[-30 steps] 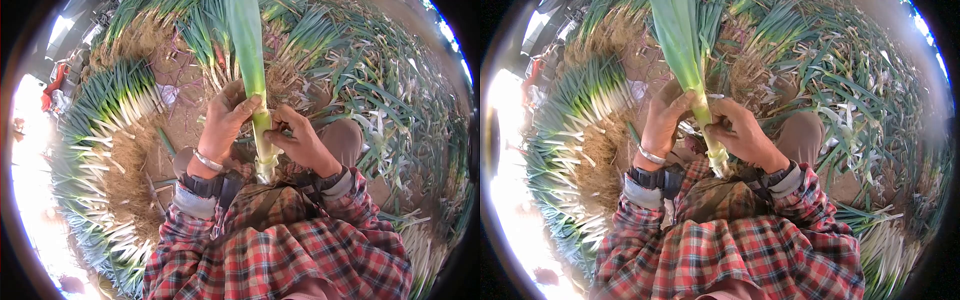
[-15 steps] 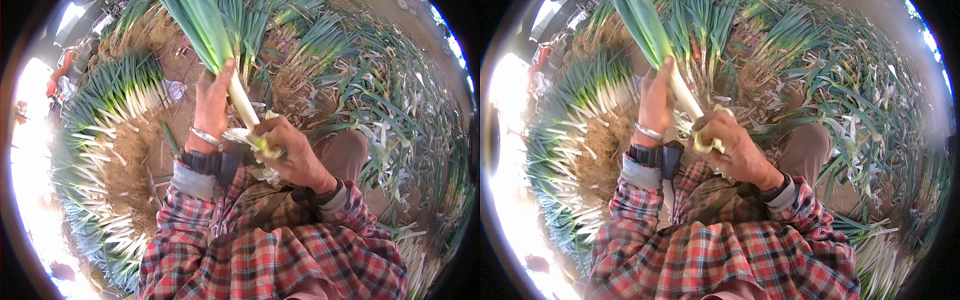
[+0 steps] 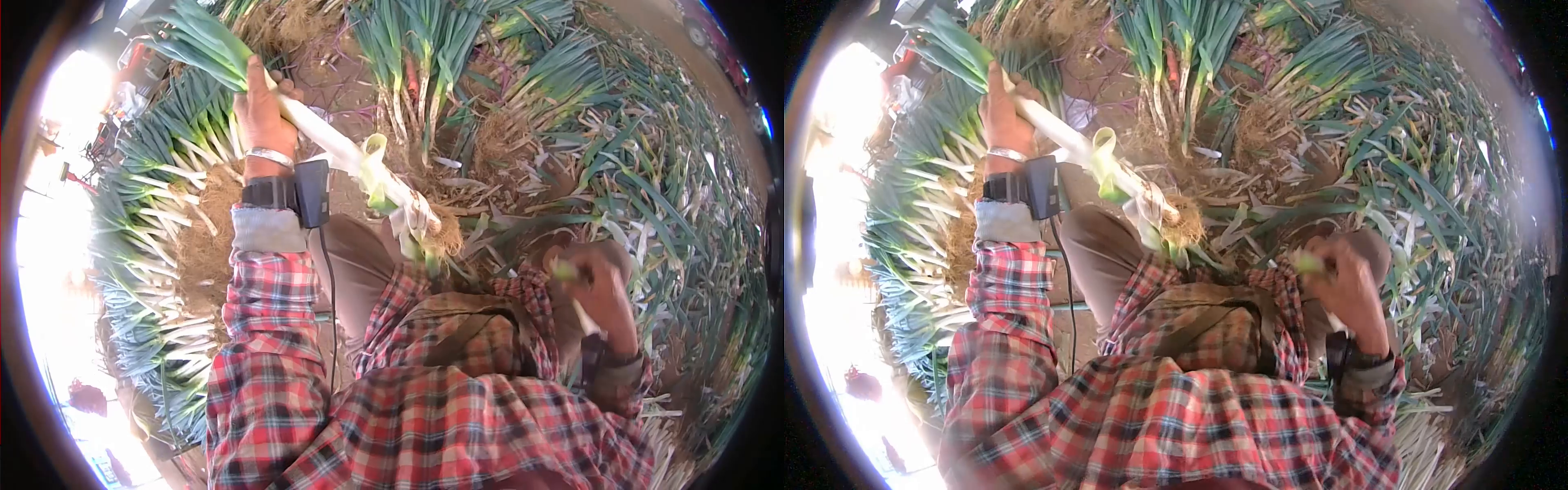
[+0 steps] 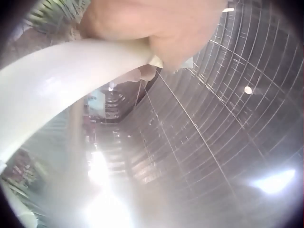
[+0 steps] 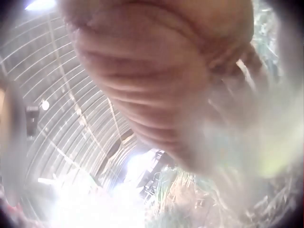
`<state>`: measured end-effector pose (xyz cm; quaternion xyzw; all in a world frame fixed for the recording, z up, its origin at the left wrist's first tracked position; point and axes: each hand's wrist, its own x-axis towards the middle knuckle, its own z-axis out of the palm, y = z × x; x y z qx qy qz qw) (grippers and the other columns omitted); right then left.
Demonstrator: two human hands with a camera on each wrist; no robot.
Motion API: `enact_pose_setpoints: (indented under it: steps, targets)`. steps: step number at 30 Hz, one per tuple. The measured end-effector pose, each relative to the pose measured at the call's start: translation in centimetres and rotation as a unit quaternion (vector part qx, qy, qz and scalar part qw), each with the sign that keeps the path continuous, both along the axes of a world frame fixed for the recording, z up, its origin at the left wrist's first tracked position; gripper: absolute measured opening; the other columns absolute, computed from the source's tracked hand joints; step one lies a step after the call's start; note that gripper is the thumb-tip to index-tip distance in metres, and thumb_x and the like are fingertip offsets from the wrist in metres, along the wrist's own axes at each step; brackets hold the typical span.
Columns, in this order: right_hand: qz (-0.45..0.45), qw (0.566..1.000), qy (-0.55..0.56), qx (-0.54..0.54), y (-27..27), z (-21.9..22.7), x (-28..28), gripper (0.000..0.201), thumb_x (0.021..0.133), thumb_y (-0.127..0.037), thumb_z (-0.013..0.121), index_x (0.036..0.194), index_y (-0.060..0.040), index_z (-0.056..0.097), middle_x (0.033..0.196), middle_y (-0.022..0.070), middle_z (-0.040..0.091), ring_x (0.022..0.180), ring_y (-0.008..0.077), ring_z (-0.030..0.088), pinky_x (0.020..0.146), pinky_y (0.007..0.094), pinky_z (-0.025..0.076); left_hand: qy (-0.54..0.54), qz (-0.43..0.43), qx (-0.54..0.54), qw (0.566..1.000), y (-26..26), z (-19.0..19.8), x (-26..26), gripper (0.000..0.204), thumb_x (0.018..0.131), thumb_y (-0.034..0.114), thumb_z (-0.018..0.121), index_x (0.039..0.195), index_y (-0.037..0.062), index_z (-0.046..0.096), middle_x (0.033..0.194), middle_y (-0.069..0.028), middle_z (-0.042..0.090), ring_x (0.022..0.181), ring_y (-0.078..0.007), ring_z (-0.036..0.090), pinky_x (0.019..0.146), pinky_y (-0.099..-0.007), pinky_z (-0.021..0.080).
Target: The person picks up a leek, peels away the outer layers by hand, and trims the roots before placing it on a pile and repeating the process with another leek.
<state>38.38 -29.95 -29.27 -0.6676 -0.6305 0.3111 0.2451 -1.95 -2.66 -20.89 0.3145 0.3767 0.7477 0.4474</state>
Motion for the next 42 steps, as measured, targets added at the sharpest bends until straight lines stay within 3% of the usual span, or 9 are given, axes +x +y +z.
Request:
enact_pose_setpoints:
  steps: [1,3,5,17,25,28,33,36,42]
  targets:
    - [-0.038,0.986,-0.145,0.072,1.2,0.4,-0.7,0.051,0.075,-0.009,0.075,0.122,-0.0005,0.055,0.11,0.0139,0.061,0.095,0.0249,0.062,0.085,0.0379,0.048,0.007,-0.036,0.035,0.999,-0.3,0.4,0.1,0.026,0.092,0.028,0.067,0.099,0.0076,0.052,0.077,-0.0049,0.055,0.057,-0.0127,0.051,0.048,-0.0286,0.044]
    - [-0.043,0.975,0.167,0.14,4.8,1.5,-3.4,0.064,0.074,-0.01,0.078,0.132,-0.004,0.05,0.115,0.0146,0.059,0.097,0.0259,0.062,0.087,0.0384,0.049,0.012,-0.105,0.073,0.992,-1.4,1.1,1.6,0.029,0.09,0.03,0.07,0.101,0.0083,0.053,0.08,-0.0039,0.056,0.058,-0.0118,0.051,0.047,-0.027,0.043]
    - [0.109,0.97,0.101,0.194,8.1,5.0,-7.8,0.079,0.075,-0.002,0.075,0.144,-0.0097,0.038,0.128,0.0149,0.052,0.101,0.024,0.062,0.09,0.0367,0.052,0.001,-0.18,0.075,0.981,-2.3,1.4,3.5,0.029,0.09,0.03,0.069,0.101,0.0082,0.053,0.08,-0.0037,0.056,0.058,-0.0116,0.051,0.047,-0.0268,0.043]
    - [0.255,0.937,0.199,0.129,5.6,2.7,-8.6,0.014,0.083,-0.002,0.066,0.096,-0.0025,0.06,0.083,0.0131,0.062,0.072,0.0314,0.062,0.065,0.037,0.048,-0.062,-0.241,-0.012,0.968,-1.9,-2.9,4.7,0.027,0.093,0.03,0.066,0.099,0.0072,0.053,0.075,-0.0029,0.053,0.058,-0.01,0.049,0.049,-0.027,0.043]
    - [-0.29,0.939,0.166,0.084,-4.4,-0.2,13.7,0.011,0.09,-0.013,0.06,0.097,-0.0045,0.058,0.082,-0.0006,0.056,0.065,0.0063,0.052,0.055,0.0217,0.044,-0.093,0.08,-0.107,0.987,2.9,-3.4,-6.6,0.033,0.092,0.035,0.065,0.087,0.0072,0.049,0.068,-0.0026,0.053,0.05,-0.0118,0.049,0.045,-0.0311,0.047]
    - [-0.278,0.941,-0.19,0.009,-3.9,-1.0,16.7,0.053,0.083,-0.008,0.064,0.134,-0.0054,0.049,0.11,0.0125,0.065,0.089,0.0221,0.063,0.08,0.0361,0.052,-0.167,-0.135,0.059,0.975,1.8,-2.0,-8.6,0.041,0.09,0.041,0.066,0.096,0.0029,0.052,0.065,0.0025,0.042,0.054,-0.0087,0.044,0.052,-0.0251,0.044]
    - [0.035,0.978,0.152,0.14,7.6,2.7,2.2,0.069,0.082,-0.007,0.069,0.145,-0.0085,0.039,0.145,0.0131,0.042,0.133,0.0267,0.043,0.109,0.0412,0.036,-0.304,-0.497,0.131,0.802,-1.3,1.6,-0.1,0.055,0.089,0.043,0.067,0.114,-0.0033,0.05,0.072,0.002,0.042,0.057,-0.0066,0.044,0.054,-0.0221,0.041]
    - [0.264,0.899,0.291,0.195,12.5,4.1,-7.6,0.073,0.086,-0.034,0.069,0.144,-0.004,0.038,0.15,0.0173,0.035,0.138,0.0278,0.036,0.114,0.0415,0.03,-0.326,-0.603,0.133,0.716,-2.7,2.6,5.7,0.06,0.089,0.043,0.067,0.121,-0.0041,0.047,0.077,0.0014,0.044,0.057,-0.006,0.044,0.054,-0.0219,0.041]
    - [0.339,0.811,0.473,-0.059,12.0,3.4,-14.5,0.051,0.094,-0.045,0.058,0.113,0.0015,0.062,0.093,0.0124,0.063,0.087,0.0177,0.059,0.075,0.0334,0.048,-0.306,-0.633,0.108,0.703,-5.5,2.9,9.5,0.068,0.092,0.039,0.063,0.133,-0.0078,0.037,0.076,0.0007,0.045,0.064,-0.0085,0.052,0.059,-0.0292,0.047]
